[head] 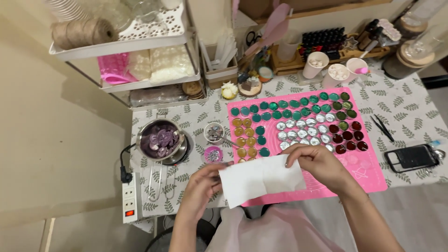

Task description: The person scoops melted colored wax from a metal melting pot with a spoon and fills small clear candle cups arranged on a pink silicone mat, working through the cups one at a time. They return the spoon to the pot between fills and later wipe the mat with a paper towel.

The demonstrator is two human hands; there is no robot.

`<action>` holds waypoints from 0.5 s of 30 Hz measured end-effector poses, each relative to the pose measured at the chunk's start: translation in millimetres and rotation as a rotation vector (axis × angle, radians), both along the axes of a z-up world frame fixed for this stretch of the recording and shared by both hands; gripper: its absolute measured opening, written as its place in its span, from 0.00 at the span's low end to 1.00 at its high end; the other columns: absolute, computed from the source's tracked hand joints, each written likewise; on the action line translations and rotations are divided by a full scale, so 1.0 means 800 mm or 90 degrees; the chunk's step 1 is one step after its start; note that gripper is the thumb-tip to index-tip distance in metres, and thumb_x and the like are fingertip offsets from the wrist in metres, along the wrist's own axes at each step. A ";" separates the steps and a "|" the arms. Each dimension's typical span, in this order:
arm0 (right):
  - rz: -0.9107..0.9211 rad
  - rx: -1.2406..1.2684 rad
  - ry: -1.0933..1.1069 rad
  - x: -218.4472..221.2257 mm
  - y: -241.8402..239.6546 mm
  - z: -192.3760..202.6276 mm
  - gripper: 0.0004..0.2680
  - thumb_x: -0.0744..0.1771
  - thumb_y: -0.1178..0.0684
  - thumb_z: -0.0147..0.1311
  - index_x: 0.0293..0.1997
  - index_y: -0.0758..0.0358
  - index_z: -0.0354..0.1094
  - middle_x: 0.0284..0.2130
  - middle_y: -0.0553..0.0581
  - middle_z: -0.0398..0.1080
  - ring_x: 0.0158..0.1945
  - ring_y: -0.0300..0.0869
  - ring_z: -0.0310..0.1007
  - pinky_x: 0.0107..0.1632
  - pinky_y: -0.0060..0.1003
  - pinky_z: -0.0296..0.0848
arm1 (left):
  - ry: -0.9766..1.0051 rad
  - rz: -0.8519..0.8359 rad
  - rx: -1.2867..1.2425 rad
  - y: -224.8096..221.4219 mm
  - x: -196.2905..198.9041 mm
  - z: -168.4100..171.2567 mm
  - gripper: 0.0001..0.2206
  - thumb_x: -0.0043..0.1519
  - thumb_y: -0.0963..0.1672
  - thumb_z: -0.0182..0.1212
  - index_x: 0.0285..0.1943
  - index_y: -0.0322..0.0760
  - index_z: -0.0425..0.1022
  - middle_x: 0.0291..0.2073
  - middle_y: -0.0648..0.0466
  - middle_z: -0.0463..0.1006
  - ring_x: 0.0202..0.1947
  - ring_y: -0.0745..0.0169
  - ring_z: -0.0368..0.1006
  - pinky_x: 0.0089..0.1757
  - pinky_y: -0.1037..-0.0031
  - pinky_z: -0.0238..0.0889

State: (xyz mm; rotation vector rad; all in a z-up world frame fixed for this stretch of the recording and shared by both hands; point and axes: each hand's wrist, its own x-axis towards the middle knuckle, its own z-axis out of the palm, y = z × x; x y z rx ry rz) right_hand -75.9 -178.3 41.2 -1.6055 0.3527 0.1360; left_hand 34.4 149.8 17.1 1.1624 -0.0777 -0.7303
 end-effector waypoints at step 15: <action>-0.356 0.348 -0.018 -0.073 -0.006 0.009 0.13 0.67 0.50 0.46 0.53 0.60 0.72 0.44 0.52 0.78 0.47 0.37 0.77 0.50 0.34 0.74 | 0.059 -0.140 0.019 -0.226 -0.081 0.016 0.12 0.61 0.42 0.64 0.50 0.28 0.83 0.32 0.54 0.86 0.28 0.74 0.77 0.32 0.79 0.69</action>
